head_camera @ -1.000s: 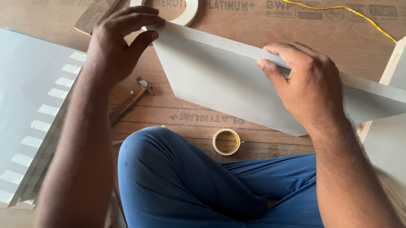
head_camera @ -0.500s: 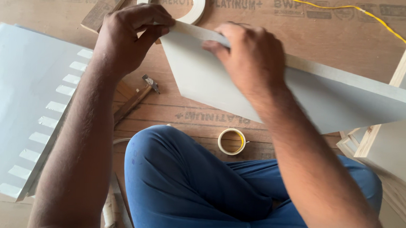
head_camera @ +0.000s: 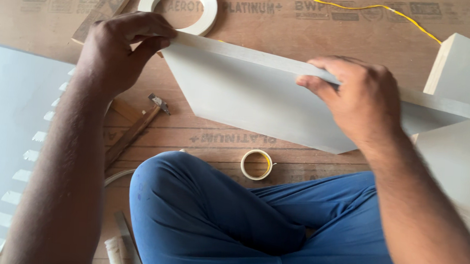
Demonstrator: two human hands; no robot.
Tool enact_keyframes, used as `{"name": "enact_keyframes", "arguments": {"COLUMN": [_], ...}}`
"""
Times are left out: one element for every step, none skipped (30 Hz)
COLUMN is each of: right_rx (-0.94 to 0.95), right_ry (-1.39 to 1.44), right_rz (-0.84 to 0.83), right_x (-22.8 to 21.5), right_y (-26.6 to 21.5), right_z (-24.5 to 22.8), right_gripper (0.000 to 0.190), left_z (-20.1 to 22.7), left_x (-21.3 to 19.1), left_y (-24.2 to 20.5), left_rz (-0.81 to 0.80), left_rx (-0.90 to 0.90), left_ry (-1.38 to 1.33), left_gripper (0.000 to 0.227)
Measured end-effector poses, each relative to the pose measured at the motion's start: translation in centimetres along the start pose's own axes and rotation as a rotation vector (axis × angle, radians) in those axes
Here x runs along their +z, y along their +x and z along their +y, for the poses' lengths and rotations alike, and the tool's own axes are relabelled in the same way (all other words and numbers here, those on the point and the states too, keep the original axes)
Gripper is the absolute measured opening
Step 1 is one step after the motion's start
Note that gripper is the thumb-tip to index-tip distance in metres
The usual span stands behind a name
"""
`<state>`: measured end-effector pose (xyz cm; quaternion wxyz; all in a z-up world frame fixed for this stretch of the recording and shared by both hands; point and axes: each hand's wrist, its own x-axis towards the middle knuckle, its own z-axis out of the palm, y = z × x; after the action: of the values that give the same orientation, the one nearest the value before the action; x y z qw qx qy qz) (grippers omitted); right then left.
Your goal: The person applies glue to the edge of a white board using a brush, then attaches a wooden strip to the glued edge. They press the strip firmly along the board and then apply pieces of masking tape along the joint to secure it.
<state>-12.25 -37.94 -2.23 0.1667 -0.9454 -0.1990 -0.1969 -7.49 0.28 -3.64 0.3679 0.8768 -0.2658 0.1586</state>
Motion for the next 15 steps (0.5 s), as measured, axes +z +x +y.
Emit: {"name": "enact_keyframes", "arguments": {"right_rx": [-0.002,-0.004,0.022,0.049,0.076,0.164,0.25,0.336,0.288,0.24,0.189,0.233,0.283,0.334,0.321], "right_ry": [0.0,0.001,0.007,0.014,0.022,-0.032,-0.088,-0.142,-0.127,-0.113,-0.098,-0.108,-0.116,-0.123,-0.14], "right_rz": [-0.003,-0.006,-0.028,-0.05,-0.074,-0.143,-0.207,-0.27,-0.23,-0.189,-0.143,-0.141,-0.154,-0.168,-0.146], "right_x": [-0.5,-1.0,-1.4,-1.9,-2.4,-3.1,-4.0,-4.6,-5.1,-5.8,-6.5,-7.1,-7.7,-8.1,-8.3], "right_y": [-0.4,-0.7,-0.9,-1.1,-1.4,-1.7,-2.0,-2.3,-2.6,-3.3,-4.1,-4.7,-5.5,-6.2,-6.8], "right_z": [0.5,0.9,1.3,1.8,2.1,2.6,3.2,3.7,4.3,4.8,5.4,6.2,6.9,7.8,8.7], "right_gripper": [0.038,0.038,0.038,0.038,0.038,0.039,0.04,0.04,0.04,0.04,0.04,0.038,0.037,0.035,0.036], "left_z": [-0.1,-0.1,-0.1,-0.1,0.0,0.2,0.5,0.8,0.9,1.0,1.1,1.2,1.2,1.1,1.1], "left_x": [0.1,0.1,0.0,-0.1,-0.2,-0.2,-0.3,-0.3,-0.3,-0.3,-0.5,-0.6,-0.5,-0.4,-0.4], "left_y": [0.0,0.0,0.0,0.1,0.1,0.1,0.0,-0.1,0.1,0.2,0.3,0.5,0.4,0.4,0.5], "left_rz": [0.004,0.009,0.002,-0.004,-0.013,-0.013,-0.01,-0.006,-0.018,-0.03,-0.039,-0.026,-0.025,-0.024,-0.028], "left_rx": [0.007,0.014,0.001,-0.012,-0.027,-0.056,-0.083,-0.109,-0.122,-0.135,-0.144,-0.142,-0.151,-0.159,-0.146], "left_ry": [0.012,0.024,0.027,0.03,0.034,0.039,0.047,0.055,0.068,0.081,0.098,0.077,0.048,0.019,0.016], "left_gripper": [0.013,0.013,0.013,0.014,0.014,0.015,0.015,0.016,0.016,0.017,0.017,0.016,0.016,0.015,0.015]}}
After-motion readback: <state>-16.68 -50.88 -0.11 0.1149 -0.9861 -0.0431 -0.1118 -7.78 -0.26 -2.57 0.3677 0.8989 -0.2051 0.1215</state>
